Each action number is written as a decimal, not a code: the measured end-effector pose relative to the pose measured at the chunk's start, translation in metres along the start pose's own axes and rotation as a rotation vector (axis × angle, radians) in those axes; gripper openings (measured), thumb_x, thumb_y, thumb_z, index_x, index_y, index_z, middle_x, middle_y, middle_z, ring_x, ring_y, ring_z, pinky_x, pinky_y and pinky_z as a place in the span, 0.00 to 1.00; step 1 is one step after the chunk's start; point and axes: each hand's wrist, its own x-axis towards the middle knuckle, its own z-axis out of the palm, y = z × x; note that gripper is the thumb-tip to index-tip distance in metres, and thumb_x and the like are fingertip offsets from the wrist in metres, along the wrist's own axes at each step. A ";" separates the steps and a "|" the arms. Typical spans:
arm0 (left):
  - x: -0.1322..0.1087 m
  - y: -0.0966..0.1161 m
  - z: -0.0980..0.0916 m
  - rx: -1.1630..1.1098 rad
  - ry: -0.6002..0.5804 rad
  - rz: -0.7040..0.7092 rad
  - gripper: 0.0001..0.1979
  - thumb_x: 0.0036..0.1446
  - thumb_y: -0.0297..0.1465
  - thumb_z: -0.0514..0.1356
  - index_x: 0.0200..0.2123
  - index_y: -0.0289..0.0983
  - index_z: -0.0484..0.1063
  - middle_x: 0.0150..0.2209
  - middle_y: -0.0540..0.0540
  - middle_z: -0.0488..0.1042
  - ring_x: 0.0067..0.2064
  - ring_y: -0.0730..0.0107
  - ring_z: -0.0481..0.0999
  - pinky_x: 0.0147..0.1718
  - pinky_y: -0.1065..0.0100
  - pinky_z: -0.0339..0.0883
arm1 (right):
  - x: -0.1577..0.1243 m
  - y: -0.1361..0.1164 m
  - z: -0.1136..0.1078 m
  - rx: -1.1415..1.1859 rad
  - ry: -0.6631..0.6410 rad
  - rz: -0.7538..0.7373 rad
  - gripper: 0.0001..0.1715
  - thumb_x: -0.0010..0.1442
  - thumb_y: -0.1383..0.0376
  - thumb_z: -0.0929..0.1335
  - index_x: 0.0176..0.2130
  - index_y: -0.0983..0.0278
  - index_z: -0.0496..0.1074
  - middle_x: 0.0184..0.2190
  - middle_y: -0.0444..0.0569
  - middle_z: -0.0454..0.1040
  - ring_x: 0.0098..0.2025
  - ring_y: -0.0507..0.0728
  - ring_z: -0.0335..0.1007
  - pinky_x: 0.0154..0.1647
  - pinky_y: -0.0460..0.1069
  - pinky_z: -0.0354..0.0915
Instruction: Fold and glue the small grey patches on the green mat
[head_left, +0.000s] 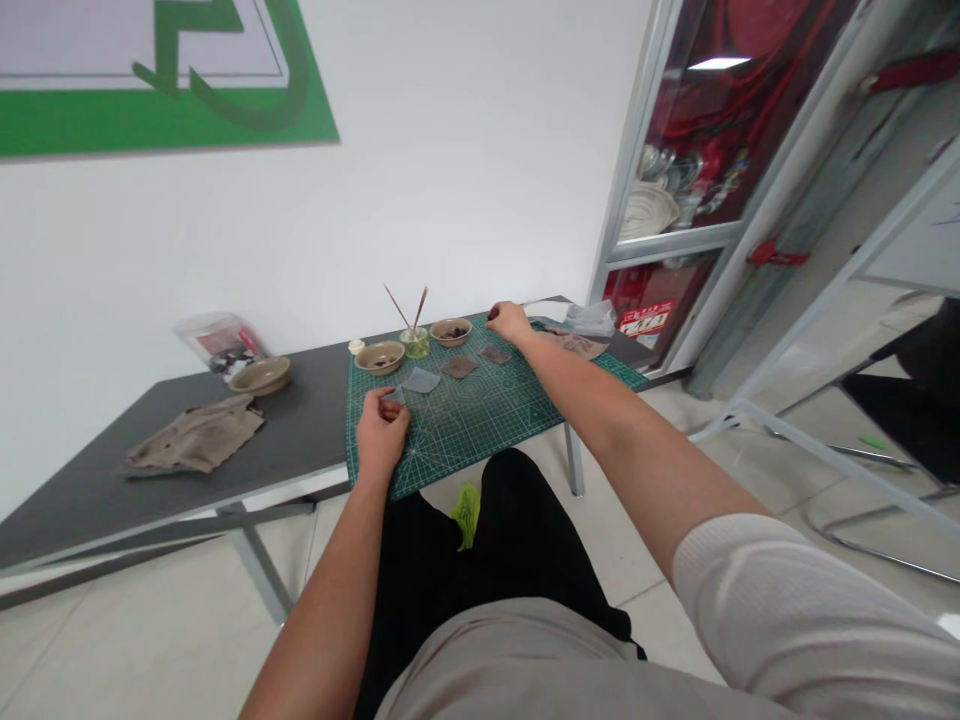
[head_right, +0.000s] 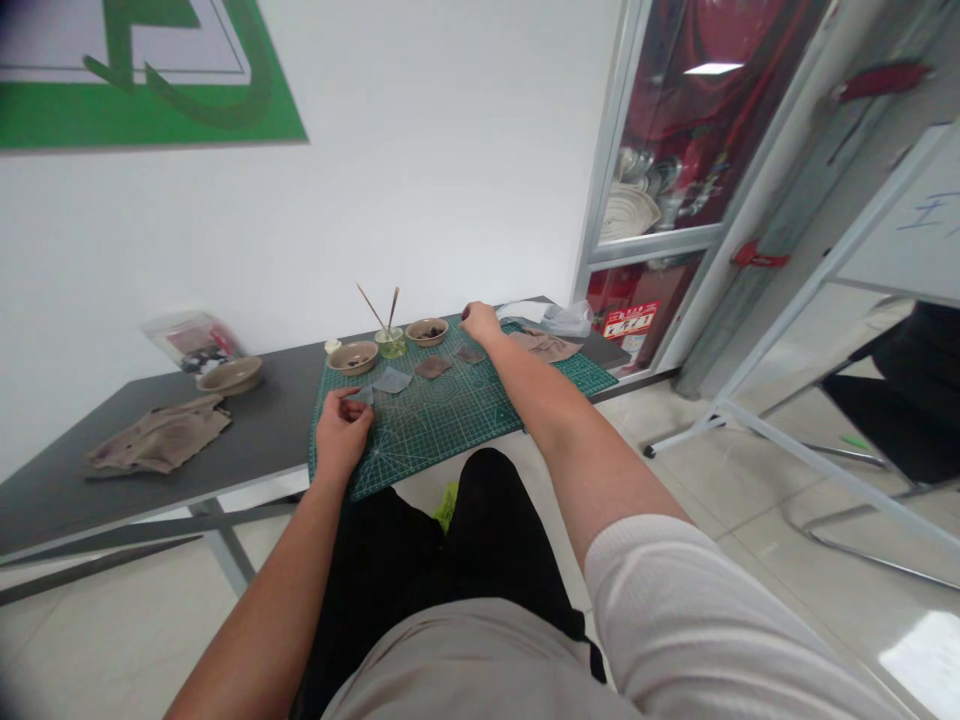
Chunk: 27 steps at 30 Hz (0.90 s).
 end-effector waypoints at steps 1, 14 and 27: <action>0.000 0.000 0.000 -0.005 -0.008 0.002 0.20 0.47 0.31 0.60 0.46 0.39 0.66 0.28 0.54 0.71 0.28 0.72 0.70 0.33 0.69 0.65 | 0.002 -0.002 0.006 -0.019 -0.007 -0.021 0.14 0.55 0.68 0.71 0.43 0.68 0.77 0.44 0.56 0.79 0.48 0.59 0.74 0.50 0.48 0.65; -0.004 -0.006 -0.001 0.014 -0.046 0.024 0.20 0.50 0.30 0.59 0.48 0.40 0.67 0.31 0.53 0.71 0.31 0.72 0.72 0.35 0.69 0.67 | 0.029 -0.024 0.054 -0.099 -0.083 0.014 0.16 0.63 0.65 0.65 0.49 0.66 0.72 0.48 0.58 0.76 0.50 0.60 0.72 0.50 0.50 0.65; -0.008 -0.002 -0.001 0.035 -0.036 0.001 0.19 0.51 0.31 0.58 0.49 0.40 0.66 0.31 0.52 0.71 0.31 0.72 0.72 0.35 0.69 0.66 | 0.040 -0.048 0.059 -0.248 -0.173 -0.033 0.19 0.56 0.58 0.72 0.46 0.64 0.76 0.48 0.58 0.76 0.55 0.65 0.67 0.55 0.59 0.59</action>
